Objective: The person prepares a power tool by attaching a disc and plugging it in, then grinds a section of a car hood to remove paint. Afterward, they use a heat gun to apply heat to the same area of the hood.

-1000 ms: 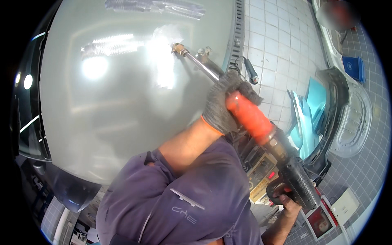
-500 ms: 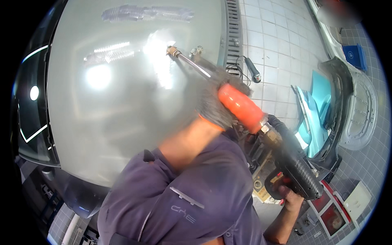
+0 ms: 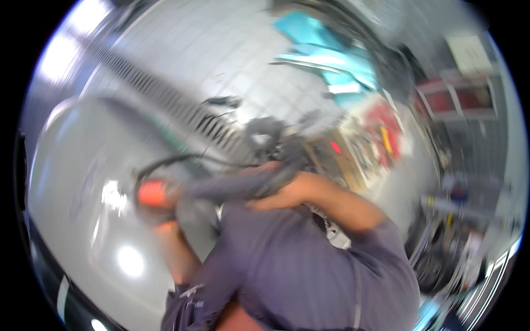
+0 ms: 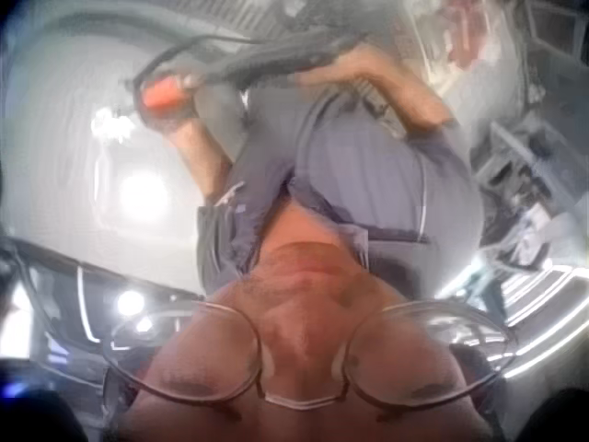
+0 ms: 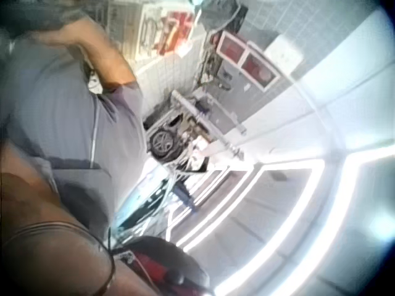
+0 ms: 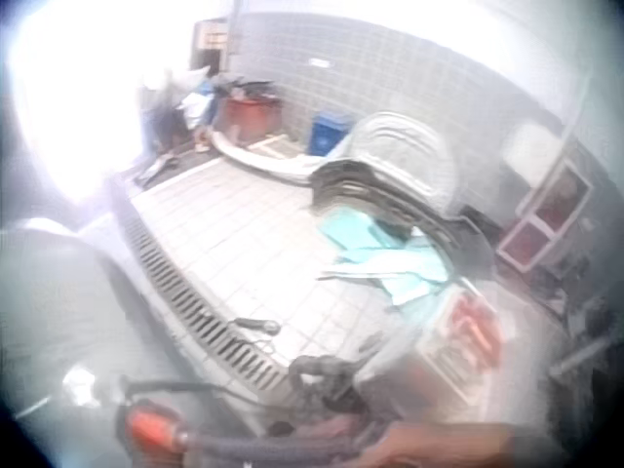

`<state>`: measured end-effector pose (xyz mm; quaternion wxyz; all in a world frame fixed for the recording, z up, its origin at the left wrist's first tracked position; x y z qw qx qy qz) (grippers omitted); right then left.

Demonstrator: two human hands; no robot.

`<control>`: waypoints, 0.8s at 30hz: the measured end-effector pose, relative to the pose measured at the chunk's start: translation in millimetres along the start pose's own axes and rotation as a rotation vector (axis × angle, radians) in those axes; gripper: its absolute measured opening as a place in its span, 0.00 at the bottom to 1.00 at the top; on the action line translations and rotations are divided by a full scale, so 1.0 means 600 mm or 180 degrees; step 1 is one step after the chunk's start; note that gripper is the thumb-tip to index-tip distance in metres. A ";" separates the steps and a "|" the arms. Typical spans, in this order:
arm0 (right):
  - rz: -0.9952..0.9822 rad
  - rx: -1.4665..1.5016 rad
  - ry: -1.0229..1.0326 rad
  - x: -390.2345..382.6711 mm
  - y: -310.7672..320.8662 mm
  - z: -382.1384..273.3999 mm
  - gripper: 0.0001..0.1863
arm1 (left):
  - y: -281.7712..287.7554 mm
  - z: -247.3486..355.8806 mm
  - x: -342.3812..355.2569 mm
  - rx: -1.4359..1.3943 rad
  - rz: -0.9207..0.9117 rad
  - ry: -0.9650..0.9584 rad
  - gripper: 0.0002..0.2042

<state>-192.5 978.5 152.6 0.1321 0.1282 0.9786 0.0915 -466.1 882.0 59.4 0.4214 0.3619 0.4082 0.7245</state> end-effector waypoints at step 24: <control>0.4868 0.3022 0.1157 -0.890 0.073 0.149 0.31 | -0.167 1.029 0.065 -0.6211 -0.3459 -0.0780 0.25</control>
Point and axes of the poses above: each hand's wrist, its own x-axis towards the middle knuckle, its own y-axis out of the back of the hand, z = x × y, the point moved 8 cm from there along x, towards the middle knuckle, and after that the axes turned 3 degrees about x, right-handed, at the moved point
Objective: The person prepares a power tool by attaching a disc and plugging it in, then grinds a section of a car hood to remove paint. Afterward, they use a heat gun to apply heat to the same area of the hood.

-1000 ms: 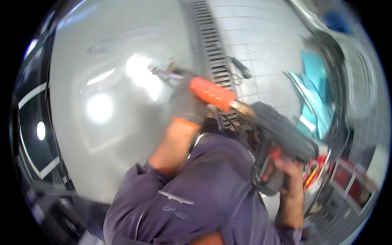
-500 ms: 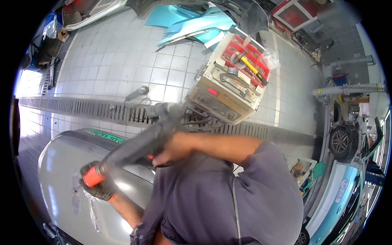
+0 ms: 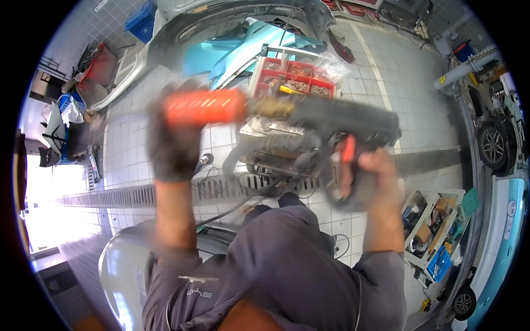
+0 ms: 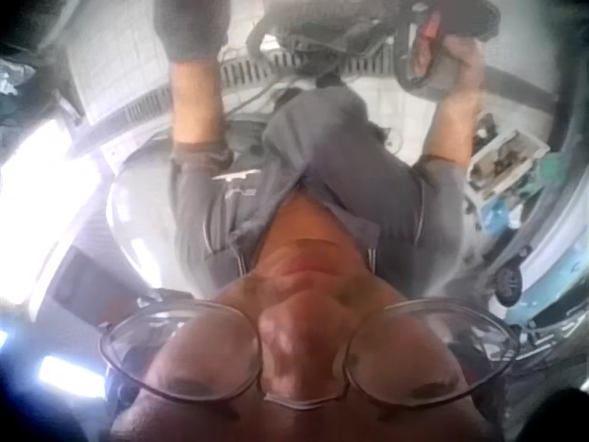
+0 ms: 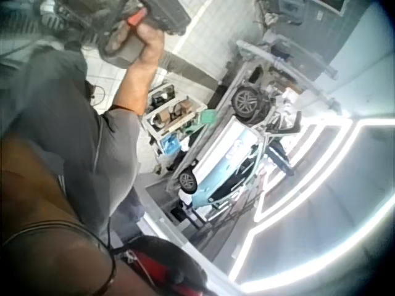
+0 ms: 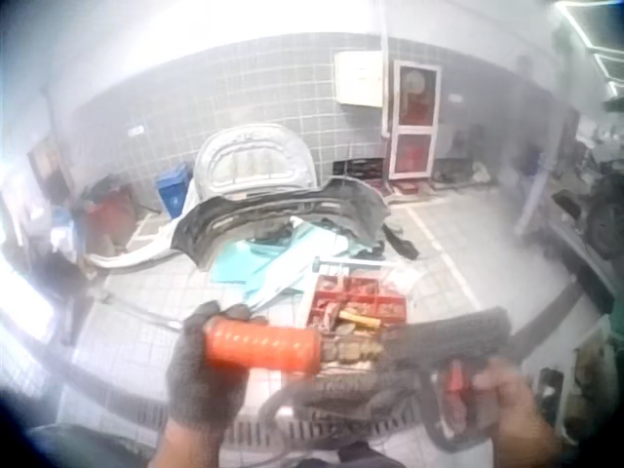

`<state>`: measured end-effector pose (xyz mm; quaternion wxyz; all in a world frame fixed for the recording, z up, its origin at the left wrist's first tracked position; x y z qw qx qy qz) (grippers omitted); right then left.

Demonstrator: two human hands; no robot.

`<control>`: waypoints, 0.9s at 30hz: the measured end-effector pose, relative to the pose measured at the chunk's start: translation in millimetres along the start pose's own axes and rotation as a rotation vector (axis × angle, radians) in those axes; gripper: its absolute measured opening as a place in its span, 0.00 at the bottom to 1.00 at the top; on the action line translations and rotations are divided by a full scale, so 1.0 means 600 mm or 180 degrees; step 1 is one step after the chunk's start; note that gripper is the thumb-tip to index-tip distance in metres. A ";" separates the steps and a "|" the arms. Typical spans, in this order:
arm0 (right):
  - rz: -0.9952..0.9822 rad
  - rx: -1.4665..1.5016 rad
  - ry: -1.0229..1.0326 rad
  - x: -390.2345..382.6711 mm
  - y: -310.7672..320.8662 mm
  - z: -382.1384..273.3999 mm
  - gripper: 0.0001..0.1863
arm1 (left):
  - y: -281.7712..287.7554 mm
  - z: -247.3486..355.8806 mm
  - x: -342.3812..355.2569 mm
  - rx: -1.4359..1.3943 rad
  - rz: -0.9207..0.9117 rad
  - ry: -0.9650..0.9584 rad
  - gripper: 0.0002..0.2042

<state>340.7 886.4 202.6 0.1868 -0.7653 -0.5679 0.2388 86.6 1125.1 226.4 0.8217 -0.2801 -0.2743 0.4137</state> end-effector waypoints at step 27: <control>0.0677 -0.4897 -0.2987 0.407 0.460 -0.022 0.35 | 0.469 -0.100 -0.444 0.6339 0.1681 0.1383 0.25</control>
Point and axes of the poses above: each hand's wrist, its own x-axis towards the middle knuckle, its own y-axis out of the back of the hand, z = x × y, the point moved 8 cm from there along x, towards the middle knuckle, and after that the axes turned 3 degrees about x, right-handed, at the moved point
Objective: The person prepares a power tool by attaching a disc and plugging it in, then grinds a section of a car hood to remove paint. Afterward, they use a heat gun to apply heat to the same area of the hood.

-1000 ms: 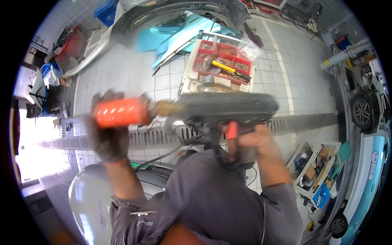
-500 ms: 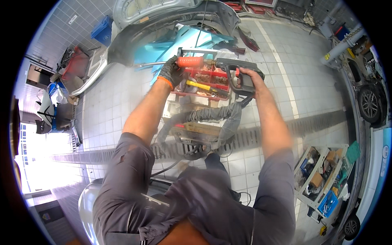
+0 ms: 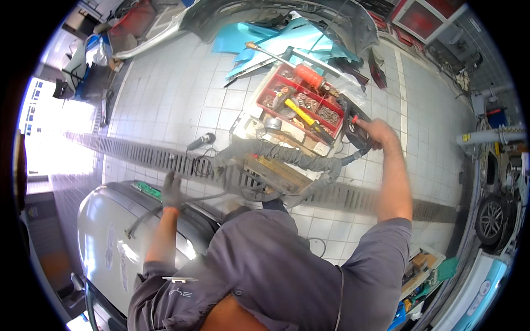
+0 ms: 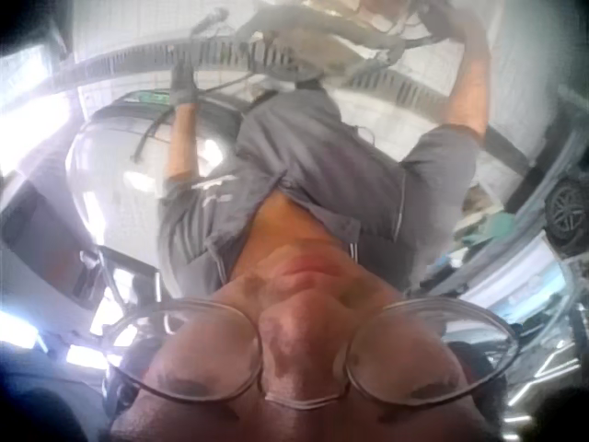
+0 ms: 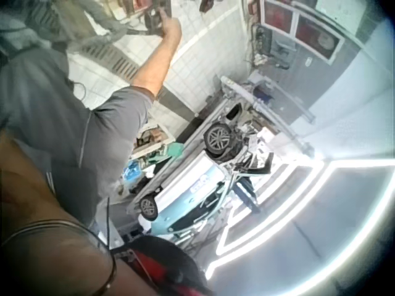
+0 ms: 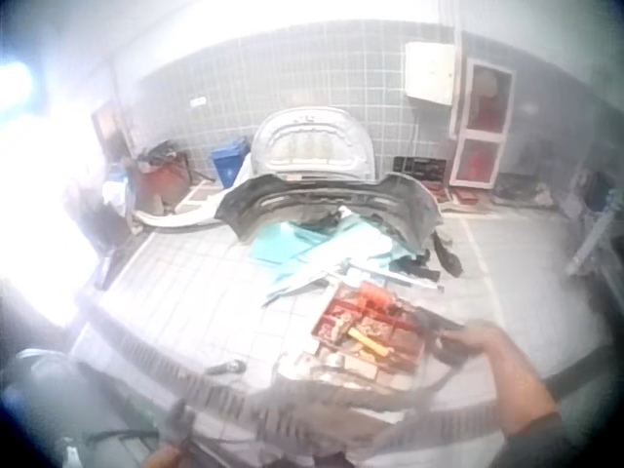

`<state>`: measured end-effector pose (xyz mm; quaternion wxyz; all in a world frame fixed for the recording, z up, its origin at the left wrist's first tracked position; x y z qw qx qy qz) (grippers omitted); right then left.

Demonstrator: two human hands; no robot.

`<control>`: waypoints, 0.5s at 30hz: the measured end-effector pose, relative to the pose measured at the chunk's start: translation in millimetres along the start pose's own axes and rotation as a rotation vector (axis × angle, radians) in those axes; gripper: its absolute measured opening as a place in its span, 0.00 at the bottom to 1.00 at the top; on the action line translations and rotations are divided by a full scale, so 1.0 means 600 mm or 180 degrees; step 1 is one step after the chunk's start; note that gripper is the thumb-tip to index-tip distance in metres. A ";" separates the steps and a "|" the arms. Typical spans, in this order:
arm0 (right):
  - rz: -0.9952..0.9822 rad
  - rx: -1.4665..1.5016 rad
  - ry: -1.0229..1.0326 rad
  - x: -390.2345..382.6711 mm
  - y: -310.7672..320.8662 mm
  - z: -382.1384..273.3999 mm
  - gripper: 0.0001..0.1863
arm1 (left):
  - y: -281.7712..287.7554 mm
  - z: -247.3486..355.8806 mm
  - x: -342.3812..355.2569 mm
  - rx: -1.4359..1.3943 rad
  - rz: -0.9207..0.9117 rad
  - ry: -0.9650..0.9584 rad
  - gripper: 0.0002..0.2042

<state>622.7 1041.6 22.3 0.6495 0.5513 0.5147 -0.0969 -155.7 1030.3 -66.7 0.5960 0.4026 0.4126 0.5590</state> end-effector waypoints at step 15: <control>0.1738 -0.1408 0.2272 0.082 -0.183 -0.339 0.28 | 0.124 -0.343 -0.695 0.0956 -0.0216 0.3713 0.37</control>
Point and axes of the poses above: each hand's wrist, its own x-axis towards the middle knuckle, its own y-axis out of the back of the hand, z = x × y, the point moved 8 cm from there along x, towards the middle knuckle, and after that the axes turned 3 degrees about x, right-handed, at the moved point
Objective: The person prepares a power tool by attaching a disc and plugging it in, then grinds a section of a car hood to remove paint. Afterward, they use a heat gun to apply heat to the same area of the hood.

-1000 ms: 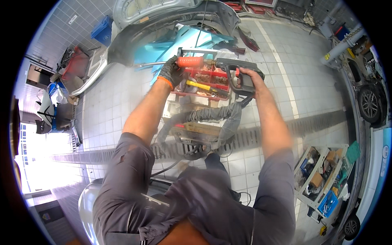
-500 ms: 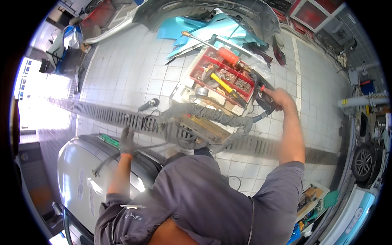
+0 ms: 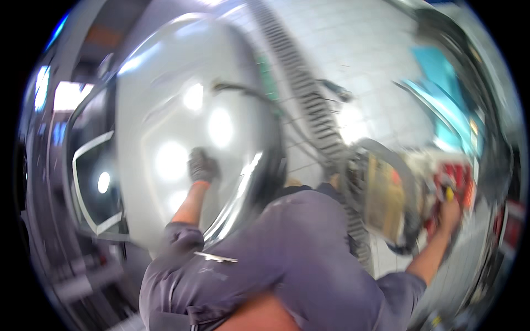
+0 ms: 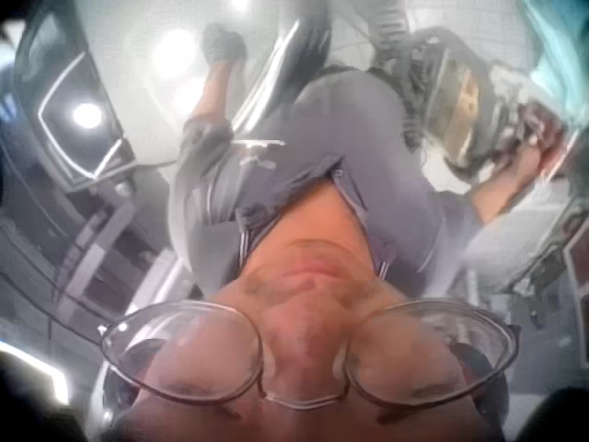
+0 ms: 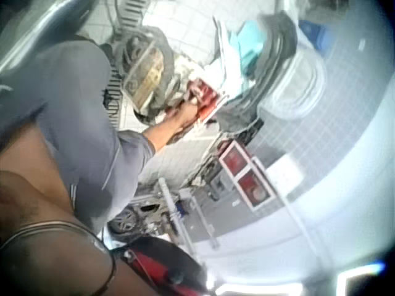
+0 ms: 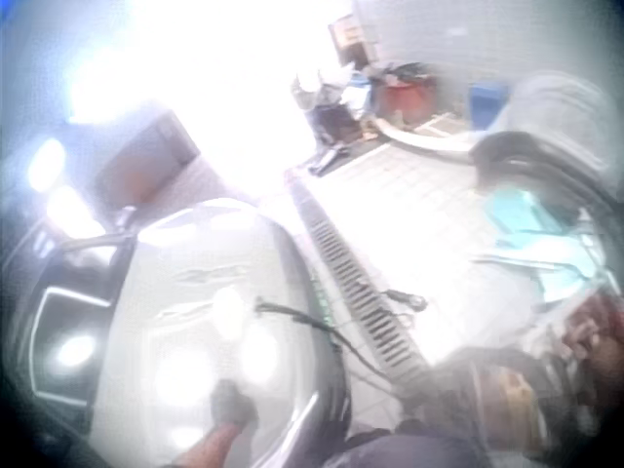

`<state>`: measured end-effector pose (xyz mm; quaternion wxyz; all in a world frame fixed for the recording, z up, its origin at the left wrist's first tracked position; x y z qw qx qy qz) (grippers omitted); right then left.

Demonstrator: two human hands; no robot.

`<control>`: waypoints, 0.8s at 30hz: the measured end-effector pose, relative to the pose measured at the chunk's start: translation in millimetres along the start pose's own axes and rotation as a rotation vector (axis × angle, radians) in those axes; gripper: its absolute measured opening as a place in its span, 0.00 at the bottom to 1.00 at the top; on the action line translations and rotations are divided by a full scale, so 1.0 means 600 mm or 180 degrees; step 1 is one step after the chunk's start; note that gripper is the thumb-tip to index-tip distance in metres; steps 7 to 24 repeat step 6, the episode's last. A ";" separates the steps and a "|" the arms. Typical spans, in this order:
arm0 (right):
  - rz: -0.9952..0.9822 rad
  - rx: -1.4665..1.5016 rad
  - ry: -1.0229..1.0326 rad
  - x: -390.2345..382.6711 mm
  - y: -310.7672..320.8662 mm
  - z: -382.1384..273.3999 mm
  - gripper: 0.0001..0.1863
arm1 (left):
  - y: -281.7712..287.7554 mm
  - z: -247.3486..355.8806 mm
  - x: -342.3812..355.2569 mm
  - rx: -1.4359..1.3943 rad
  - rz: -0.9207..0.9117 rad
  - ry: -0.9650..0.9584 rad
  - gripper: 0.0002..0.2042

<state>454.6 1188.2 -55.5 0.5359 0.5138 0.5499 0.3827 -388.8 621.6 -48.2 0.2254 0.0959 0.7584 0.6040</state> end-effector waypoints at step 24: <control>0.0506 0.0498 0.0127 -0.022 0.083 -0.084 0.30 | -0.050 -0.070 -0.068 0.0233 0.0245 -0.0210 0.42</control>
Point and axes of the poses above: each hand's wrist, its own x-axis towards the middle knuckle, its own y-axis out of the back of the hand, z = x × y, the point moved 8 cm from there along x, towards the middle knuckle, and after that the axes turned 3 degrees about x, right-handed, at the moved point
